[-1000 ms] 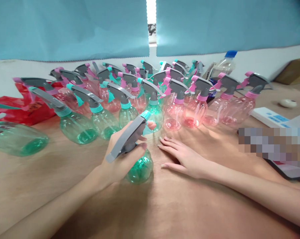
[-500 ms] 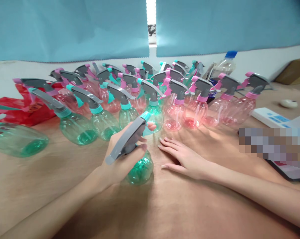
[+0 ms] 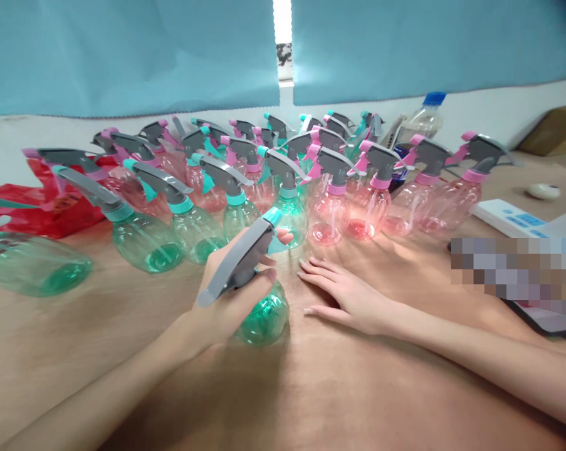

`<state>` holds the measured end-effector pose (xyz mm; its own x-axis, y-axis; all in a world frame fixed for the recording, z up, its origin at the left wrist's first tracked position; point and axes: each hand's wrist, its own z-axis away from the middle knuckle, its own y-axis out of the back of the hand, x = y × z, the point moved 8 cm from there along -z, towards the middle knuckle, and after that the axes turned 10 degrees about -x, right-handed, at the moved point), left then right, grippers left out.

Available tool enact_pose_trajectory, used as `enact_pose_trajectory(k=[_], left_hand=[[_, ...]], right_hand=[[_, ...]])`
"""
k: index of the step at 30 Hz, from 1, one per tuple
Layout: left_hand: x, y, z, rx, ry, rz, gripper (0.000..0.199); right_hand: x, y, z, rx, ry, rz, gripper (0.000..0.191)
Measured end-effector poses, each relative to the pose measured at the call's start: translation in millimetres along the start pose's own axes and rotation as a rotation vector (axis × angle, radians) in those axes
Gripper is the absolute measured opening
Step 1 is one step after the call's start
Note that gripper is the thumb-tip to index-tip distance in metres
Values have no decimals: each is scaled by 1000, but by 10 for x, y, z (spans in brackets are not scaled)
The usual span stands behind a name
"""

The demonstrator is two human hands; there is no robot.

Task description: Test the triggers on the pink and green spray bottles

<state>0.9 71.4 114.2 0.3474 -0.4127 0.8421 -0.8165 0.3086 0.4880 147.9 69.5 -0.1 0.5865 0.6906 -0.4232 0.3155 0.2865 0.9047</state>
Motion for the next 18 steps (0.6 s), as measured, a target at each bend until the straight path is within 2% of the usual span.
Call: enact_pose_trajectory(k=[12, 18], left_hand=[[15, 0, -12, 7, -42, 15, 37], [-3, -7, 0, 9, 30, 47, 38]], right_hand=[[1, -4, 10, 4, -1, 1, 68], [-7, 9, 13, 12, 0, -14, 67]])
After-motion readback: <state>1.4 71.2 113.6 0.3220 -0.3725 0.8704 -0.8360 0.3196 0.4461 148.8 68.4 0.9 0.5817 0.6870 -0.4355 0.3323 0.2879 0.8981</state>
